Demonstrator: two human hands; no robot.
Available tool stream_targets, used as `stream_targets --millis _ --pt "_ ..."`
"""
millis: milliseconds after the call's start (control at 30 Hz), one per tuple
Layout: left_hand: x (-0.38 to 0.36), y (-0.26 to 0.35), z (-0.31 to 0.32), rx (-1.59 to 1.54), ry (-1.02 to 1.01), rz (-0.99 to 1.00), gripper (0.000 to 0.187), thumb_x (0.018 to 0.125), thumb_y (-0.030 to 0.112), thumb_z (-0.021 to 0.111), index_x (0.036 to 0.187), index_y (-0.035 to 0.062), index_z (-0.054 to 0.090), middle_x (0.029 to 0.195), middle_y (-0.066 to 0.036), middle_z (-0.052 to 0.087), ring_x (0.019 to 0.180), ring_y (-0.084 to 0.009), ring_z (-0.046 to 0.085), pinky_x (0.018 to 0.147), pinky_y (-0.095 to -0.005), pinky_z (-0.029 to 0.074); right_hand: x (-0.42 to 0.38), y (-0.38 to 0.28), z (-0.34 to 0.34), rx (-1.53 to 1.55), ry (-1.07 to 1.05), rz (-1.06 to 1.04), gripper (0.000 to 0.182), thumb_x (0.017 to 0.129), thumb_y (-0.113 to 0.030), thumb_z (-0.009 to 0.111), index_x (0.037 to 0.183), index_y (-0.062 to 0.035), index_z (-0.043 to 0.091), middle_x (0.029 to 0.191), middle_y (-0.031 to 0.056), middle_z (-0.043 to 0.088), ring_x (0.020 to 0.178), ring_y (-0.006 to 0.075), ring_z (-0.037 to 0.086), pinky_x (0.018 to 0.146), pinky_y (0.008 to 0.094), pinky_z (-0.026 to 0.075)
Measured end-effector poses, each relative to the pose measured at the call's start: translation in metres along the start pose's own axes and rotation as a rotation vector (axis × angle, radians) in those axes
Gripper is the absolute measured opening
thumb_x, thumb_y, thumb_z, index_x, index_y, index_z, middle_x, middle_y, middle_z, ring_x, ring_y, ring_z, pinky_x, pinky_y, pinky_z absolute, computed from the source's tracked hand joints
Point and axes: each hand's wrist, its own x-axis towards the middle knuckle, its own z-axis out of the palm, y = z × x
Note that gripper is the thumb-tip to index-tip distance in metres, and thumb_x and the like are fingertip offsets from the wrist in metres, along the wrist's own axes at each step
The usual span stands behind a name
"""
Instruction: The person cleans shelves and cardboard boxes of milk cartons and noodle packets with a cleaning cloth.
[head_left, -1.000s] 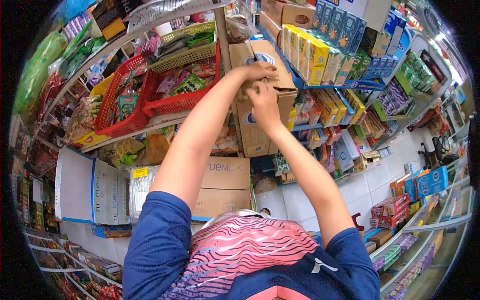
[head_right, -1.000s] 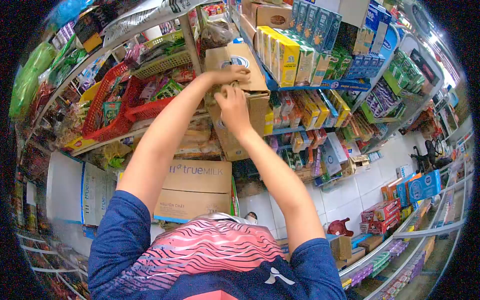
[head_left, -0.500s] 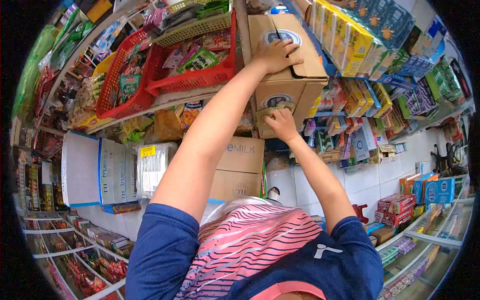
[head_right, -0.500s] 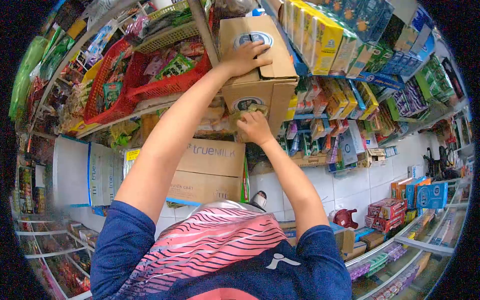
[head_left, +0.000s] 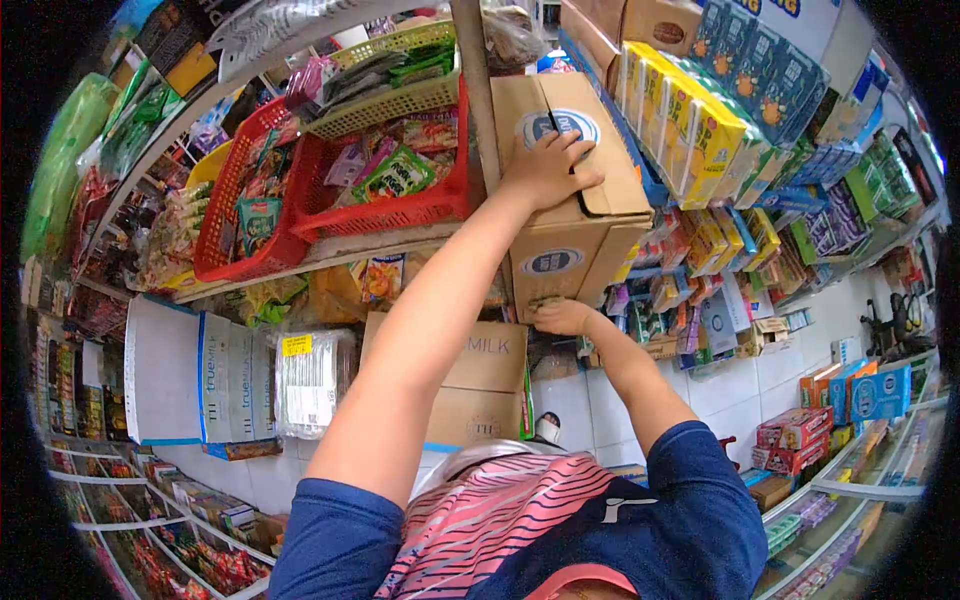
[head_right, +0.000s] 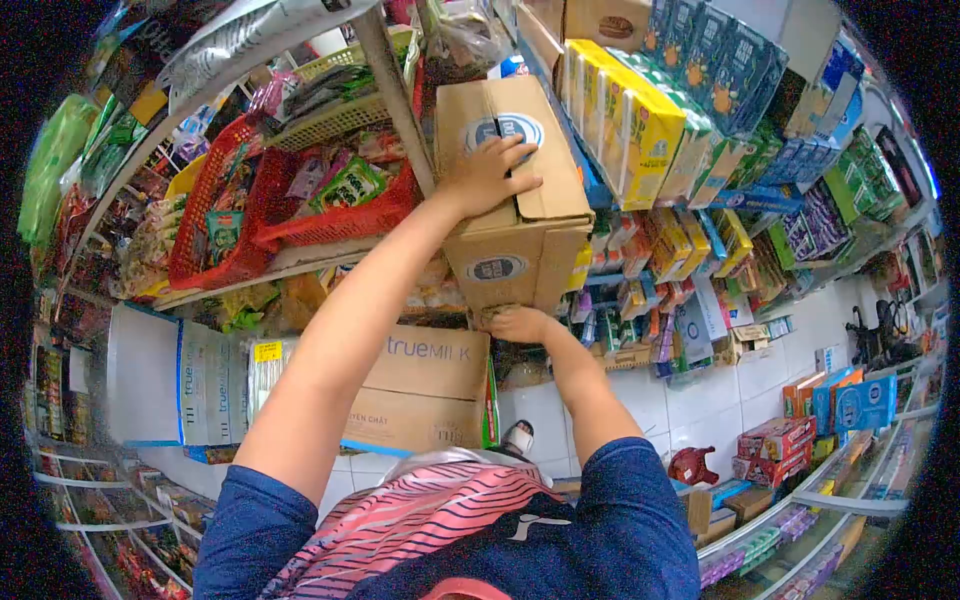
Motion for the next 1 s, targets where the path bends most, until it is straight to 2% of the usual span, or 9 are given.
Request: stream_targets --millis 33,100,167,233,300,500,700,900,1000 --pt "0.000 0.000 0.000 0.003 0.010 0.001 0.063 0.077 0.060 0.038 0.126 0.0208 0.039 0.134 -0.002 0.033 0.124 -0.0228 0.030 0.097 -0.0578 0.014 0.000 -0.002 0.004 -0.029 -0.045 -0.038 0.028 0.075 -0.015 0.047 0.100 -0.0068 0.057 0.113 0.0045 0.052 0.110 0.0191 0.044 0.087 0.0324 0.040" --pt "0.000 0.000 -0.001 -0.056 0.016 0.039 0.062 0.078 0.051 0.048 0.124 0.0105 0.042 0.132 -0.014 0.034 0.121 -0.0320 0.030 0.100 -0.0403 0.025 0.002 -0.022 0.015 -0.052 -0.089 0.121 0.021 0.072 -0.016 0.051 0.090 -0.0087 0.060 0.105 0.0044 0.054 0.104 0.0205 0.047 0.084 0.0325 0.041" --pt "0.001 0.000 -0.001 -0.064 0.027 0.026 0.062 0.077 0.051 0.048 0.124 0.0107 0.042 0.132 -0.014 0.034 0.121 -0.0312 0.030 0.100 -0.0398 0.025 0.010 -0.035 0.011 -0.069 -0.132 0.284 0.016 0.068 -0.017 0.054 0.079 -0.0107 0.063 0.097 0.0044 0.056 0.098 0.0219 0.051 0.081 0.0327 0.043" --pt "0.000 0.000 0.000 -0.178 0.005 -0.004 0.063 0.076 0.057 0.042 0.126 0.0188 0.040 0.135 -0.005 0.031 0.124 -0.0264 0.028 0.098 -0.0580 0.014 0.019 -0.050 -0.003 0.111 -0.307 0.646 0.015 0.062 -0.018 0.060 0.073 -0.0103 0.064 0.092 0.0068 0.057 0.098 0.0253 0.051 0.082 0.0361 0.042" --pt "-0.003 0.006 -0.006 -0.158 -0.010 -0.020 0.061 0.077 0.056 0.042 0.125 0.0189 0.040 0.134 -0.004 0.031 0.124 -0.0258 0.028 0.098 -0.0582 0.014 0.018 -0.053 0.011 0.096 -0.272 0.470 0.016 0.060 -0.015 0.060 0.075 -0.0096 0.062 0.090 0.0084 0.056 0.091 0.0278 0.052 0.078 0.0382 0.041" --pt "-0.002 0.005 -0.004 0.013 -0.014 -0.036 0.051 0.082 0.050 0.038 0.123 0.0209 0.043 0.133 -0.003 0.034 0.123 -0.0221 0.031 0.098 -0.0591 0.012 0.023 -0.079 -0.162 0.225 0.308 0.430 0.023 0.060 -0.005 0.054 0.081 -0.0108 0.056 0.076 0.0091 0.049 0.076 0.0288 0.049 0.064 0.0391 0.040" --pt "0.011 -0.010 0.017 -0.257 0.079 -0.018 0.045 0.085 0.042 0.036 0.122 0.0168 0.043 0.133 -0.003 0.034 0.123 -0.0210 0.031 0.099 -0.0573 0.012 0.016 -0.053 -0.332 -0.300 0.845 0.724 0.035 0.056 -0.003 0.056 0.090 -0.0088 0.059 0.081 0.0104 0.050 0.072 0.0296 0.050 0.063 0.0376 0.040" --pt "-0.007 0.012 -0.017 0.022 0.023 -0.095 0.043 0.086 0.034 0.037 0.122 0.0117 0.040 0.130 -0.009 0.037 0.121 -0.0222 0.034 0.098 -0.0567 0.017 0.045 -0.005 -0.315 -0.383 0.515 1.062 0.024 0.059 -0.011 0.059 0.083 -0.0078 0.057 0.079 0.0101 0.053 0.077 0.0291 0.054 0.065 0.0388 0.044" --pt "0.008 0.000 -0.008 -0.024 -0.014 -0.112 0.027 0.082 0.018 0.043 0.105 0.0061 0.052 0.113 -0.015 0.051 0.109 -0.0279 0.045 0.094 -0.0501 0.029 0.062 0.011 -0.322 -0.248 0.425 1.137 0.023 0.066 -0.010 0.051 0.087 -0.0061 0.058 0.082 0.0137 0.058 0.074 0.0334 0.057 0.063 0.0432 0.046"
